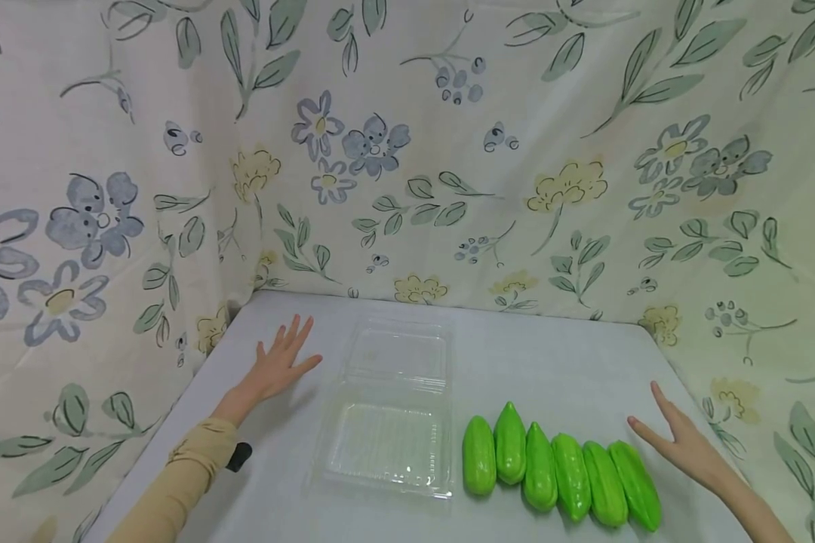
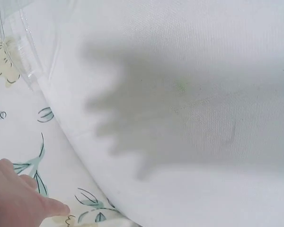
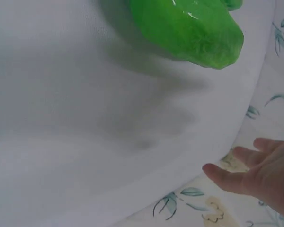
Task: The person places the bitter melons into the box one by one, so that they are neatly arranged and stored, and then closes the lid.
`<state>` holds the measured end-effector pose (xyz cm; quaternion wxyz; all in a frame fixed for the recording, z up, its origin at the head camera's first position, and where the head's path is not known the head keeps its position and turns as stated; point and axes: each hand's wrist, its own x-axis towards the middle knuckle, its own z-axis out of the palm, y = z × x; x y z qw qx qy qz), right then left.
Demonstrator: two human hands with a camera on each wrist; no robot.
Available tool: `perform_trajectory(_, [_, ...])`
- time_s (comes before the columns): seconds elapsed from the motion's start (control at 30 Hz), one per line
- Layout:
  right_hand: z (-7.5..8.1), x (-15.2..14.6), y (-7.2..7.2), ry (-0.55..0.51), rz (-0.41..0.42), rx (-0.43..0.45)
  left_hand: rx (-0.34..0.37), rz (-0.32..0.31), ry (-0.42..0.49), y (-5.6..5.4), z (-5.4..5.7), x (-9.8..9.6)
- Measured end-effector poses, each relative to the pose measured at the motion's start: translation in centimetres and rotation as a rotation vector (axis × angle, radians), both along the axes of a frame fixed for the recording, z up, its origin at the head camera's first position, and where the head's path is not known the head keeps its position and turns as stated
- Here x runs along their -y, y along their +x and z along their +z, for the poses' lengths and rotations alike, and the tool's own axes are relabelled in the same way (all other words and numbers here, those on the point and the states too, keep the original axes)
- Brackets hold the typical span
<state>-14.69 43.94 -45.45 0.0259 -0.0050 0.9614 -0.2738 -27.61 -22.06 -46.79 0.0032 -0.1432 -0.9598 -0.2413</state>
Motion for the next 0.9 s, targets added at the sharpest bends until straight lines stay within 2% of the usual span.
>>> perform_trajectory(0.17, [0.1, 0.3, 0.1, 0.013, 0.007, 0.099, 0.057, -0.031, 0.062, 0.2, -0.3, -0.6])
perform_trajectory(0.3, [0.4, 0.5, 0.3, 0.009, 0.016, 0.224, 0.116, -0.054, 0.104, 0.6, -0.6, -1.2])
perform_trajectory(0.43, [0.6, 0.5, 0.6, -0.042, 0.025, 0.353, 0.156, -0.082, 0.153, 0.9, -0.7, -1.6])
perform_trajectory(0.53, [0.5, 0.7, 0.7, -0.093, 0.019, 0.417, 0.180, -0.099, 0.188, 1.1, -0.7, -1.9])
perform_trajectory(0.73, [0.1, 1.3, 0.7, -0.185, -0.010, 0.484, 0.206, -0.119, 0.212, 1.5, -0.9, -2.5])
perform_trajectory(0.9, [-0.3, 1.5, 0.7, -0.187, -0.007, 0.477, 0.239, -0.134, 0.262, 1.8, -1.0, -3.1])
